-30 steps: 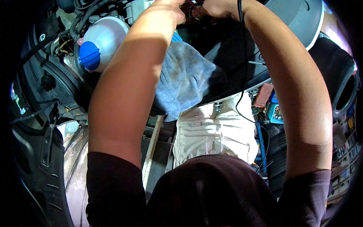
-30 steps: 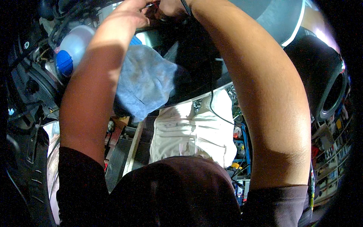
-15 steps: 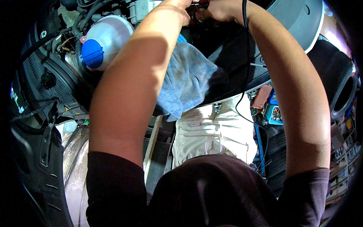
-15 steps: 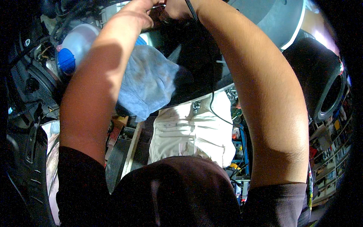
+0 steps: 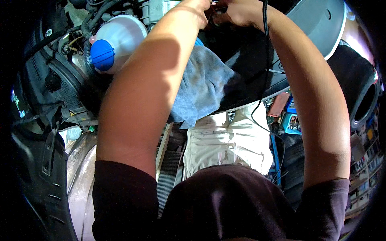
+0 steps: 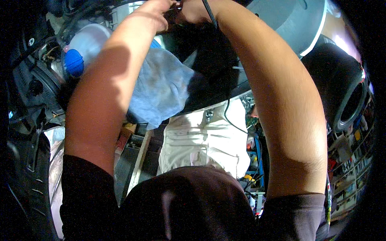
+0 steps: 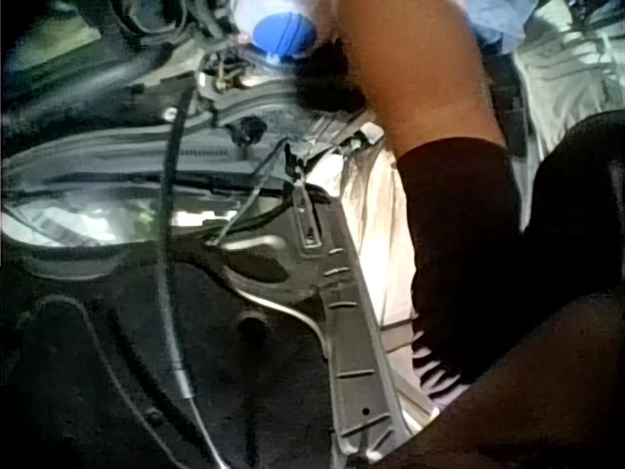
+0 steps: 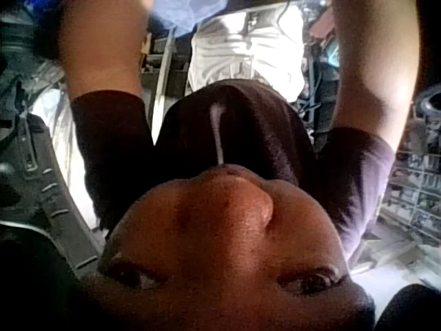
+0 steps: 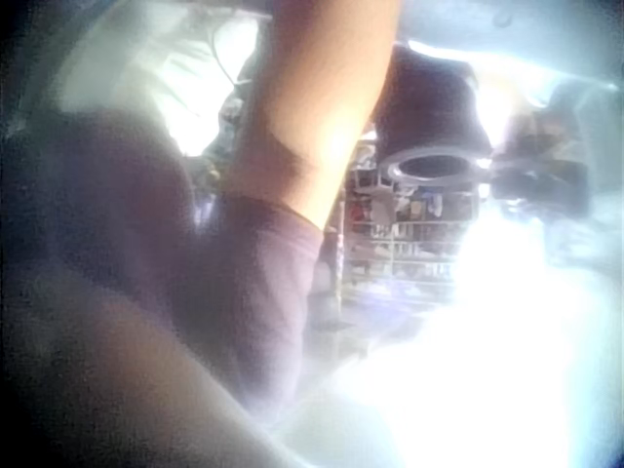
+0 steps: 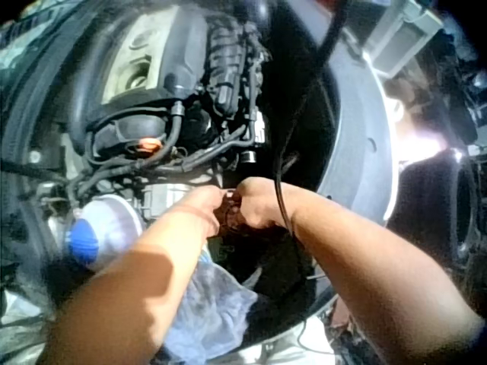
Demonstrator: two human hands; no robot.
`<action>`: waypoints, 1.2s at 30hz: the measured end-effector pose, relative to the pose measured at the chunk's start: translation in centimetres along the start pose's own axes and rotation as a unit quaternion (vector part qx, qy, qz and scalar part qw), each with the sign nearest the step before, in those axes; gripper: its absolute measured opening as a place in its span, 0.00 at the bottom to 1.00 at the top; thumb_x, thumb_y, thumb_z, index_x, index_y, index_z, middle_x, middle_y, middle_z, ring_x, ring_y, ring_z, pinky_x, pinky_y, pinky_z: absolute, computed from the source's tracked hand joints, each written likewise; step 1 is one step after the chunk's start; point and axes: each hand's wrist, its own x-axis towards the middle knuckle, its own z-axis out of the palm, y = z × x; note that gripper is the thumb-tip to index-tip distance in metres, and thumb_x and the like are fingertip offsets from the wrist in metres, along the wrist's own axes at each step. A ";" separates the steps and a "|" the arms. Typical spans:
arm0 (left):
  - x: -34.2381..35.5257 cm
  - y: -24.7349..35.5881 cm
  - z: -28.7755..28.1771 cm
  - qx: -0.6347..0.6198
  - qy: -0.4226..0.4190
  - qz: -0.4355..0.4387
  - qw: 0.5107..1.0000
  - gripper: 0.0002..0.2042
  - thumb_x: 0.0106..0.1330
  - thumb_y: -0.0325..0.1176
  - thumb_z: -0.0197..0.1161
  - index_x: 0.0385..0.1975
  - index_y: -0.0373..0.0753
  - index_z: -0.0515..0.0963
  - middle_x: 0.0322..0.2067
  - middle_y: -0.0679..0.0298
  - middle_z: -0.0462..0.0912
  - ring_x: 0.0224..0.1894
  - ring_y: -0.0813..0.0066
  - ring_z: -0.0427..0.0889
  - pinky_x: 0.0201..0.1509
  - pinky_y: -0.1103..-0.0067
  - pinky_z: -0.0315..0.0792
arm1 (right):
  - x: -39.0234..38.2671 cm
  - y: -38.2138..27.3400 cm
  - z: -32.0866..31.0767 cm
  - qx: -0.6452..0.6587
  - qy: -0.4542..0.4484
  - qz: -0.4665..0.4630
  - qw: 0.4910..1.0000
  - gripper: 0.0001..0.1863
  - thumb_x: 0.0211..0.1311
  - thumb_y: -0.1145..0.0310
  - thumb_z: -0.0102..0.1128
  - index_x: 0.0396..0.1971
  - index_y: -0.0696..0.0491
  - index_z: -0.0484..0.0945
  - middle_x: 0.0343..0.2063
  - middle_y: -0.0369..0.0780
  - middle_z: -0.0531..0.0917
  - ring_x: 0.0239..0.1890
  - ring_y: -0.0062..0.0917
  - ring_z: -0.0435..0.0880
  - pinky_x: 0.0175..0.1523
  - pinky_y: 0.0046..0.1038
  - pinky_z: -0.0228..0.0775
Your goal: The person wipes components in a car engine bay with a cloth, applies spray from a can to specific parts, and handles electrical connectors and wiring by hand.
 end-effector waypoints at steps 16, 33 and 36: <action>-2.7 -0.8 2.1 0.083 0.163 0.092 0.979 0.12 0.79 0.31 0.51 0.48 0.32 0.80 0.43 0.51 0.87 0.44 0.63 0.89 0.54 0.63 0.83 | -7.3 2.0 5.7 -0.755 0.217 -0.159 0.599 0.26 0.63 0.62 0.74 0.58 0.59 0.83 0.47 0.50 0.89 0.45 0.39 0.87 0.57 0.36 0.77; -1.3 -0.9 0.8 0.117 0.187 0.084 0.972 0.14 0.81 0.34 0.48 0.44 0.41 0.83 0.42 0.57 0.89 0.42 0.63 0.89 0.50 0.62 0.84 | -7.5 2.6 6.5 -0.758 0.220 -0.153 0.594 0.28 0.64 0.62 0.73 0.61 0.58 0.81 0.46 0.49 0.89 0.42 0.36 0.87 0.52 0.35 0.79; -1.6 -0.7 1.1 0.099 0.176 0.073 0.977 0.13 0.81 0.34 0.48 0.44 0.41 0.83 0.42 0.57 0.89 0.41 0.63 0.89 0.51 0.61 0.84 | -8.2 2.5 7.4 -0.746 0.222 -0.134 0.613 0.27 0.64 0.62 0.74 0.61 0.58 0.81 0.45 0.49 0.89 0.41 0.36 0.87 0.50 0.35 0.79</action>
